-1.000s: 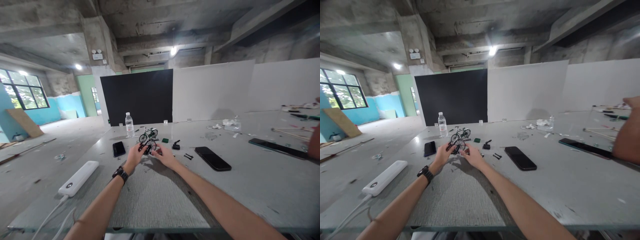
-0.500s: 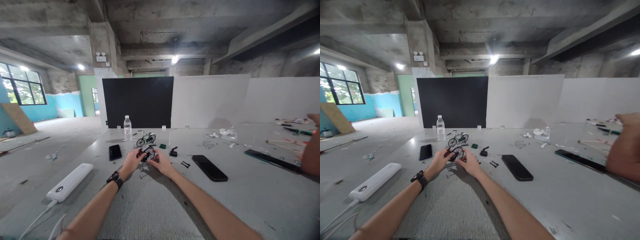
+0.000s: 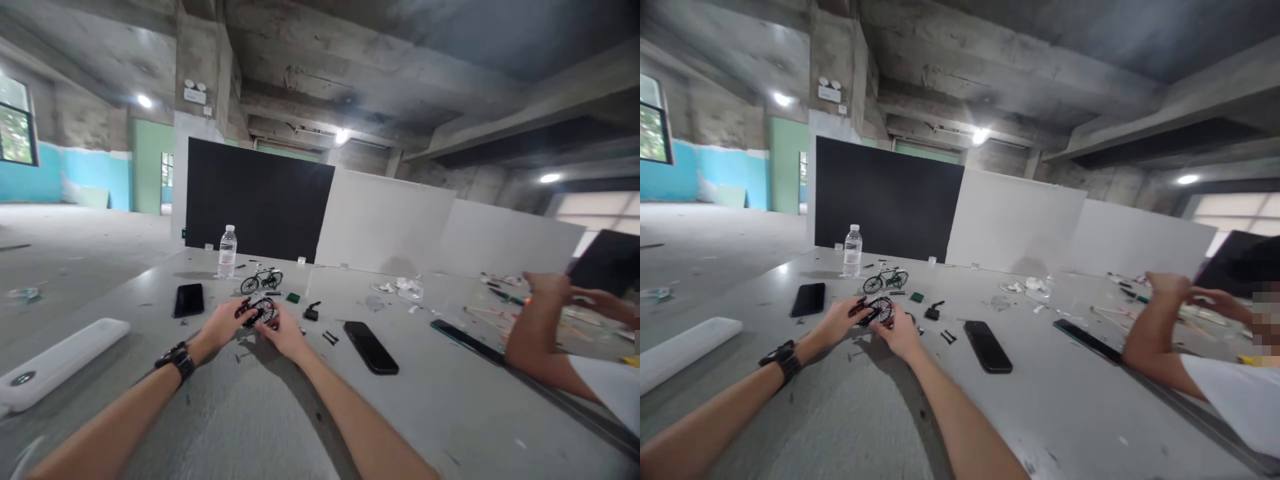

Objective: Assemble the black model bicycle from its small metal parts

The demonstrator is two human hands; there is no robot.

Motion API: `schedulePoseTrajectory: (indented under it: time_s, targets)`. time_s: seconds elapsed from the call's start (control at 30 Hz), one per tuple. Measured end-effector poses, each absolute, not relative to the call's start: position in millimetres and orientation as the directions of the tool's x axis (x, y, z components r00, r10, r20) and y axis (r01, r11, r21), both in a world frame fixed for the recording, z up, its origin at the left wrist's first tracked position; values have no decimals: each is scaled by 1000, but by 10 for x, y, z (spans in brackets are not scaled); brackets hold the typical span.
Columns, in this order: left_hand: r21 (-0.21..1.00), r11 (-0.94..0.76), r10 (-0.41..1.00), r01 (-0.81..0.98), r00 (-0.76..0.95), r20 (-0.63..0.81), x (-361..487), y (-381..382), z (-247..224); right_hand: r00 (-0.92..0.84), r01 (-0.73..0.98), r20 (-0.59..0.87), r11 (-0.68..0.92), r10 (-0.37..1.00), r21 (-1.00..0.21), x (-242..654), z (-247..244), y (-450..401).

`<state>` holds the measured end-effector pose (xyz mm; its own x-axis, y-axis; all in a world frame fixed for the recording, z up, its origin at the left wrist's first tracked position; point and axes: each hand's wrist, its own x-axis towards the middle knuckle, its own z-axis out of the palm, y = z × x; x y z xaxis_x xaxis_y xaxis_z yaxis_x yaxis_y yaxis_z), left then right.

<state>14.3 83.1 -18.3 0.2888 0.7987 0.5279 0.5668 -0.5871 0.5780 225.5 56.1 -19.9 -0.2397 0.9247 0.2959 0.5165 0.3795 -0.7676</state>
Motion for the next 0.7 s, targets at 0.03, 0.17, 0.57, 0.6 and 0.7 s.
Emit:
schedulePoseTrajectory:
  time_s: [0.03, 0.17, 0.57, 0.6, 0.7]
  targets:
    - [580, -591, 796, 561, 287, 533, 138, 834, -192, -244, 522, 295, 382, 924, -763, 2254, -205, 560]
    - [571, -609, 784, 550, 309, 539, 129, 844, -225, -228, 506, 255, 338, 940, -793, 2245, -222, 542]
    - [573, -617, 777, 539, 302, 553, 141, 894, -315, -208, 490, 271, 340, 940, -803, 2263, -289, 540]
    - [571, -616, 777, 542, 302, 552, 142, 895, -317, -215, 482, 268, 341, 939, -807, 2261, -288, 531]
    - [550, -629, 766, 549, 319, 557, 129, 905, -327, -202, 499, 263, 331, 943, -801, 2251, -267, 491]
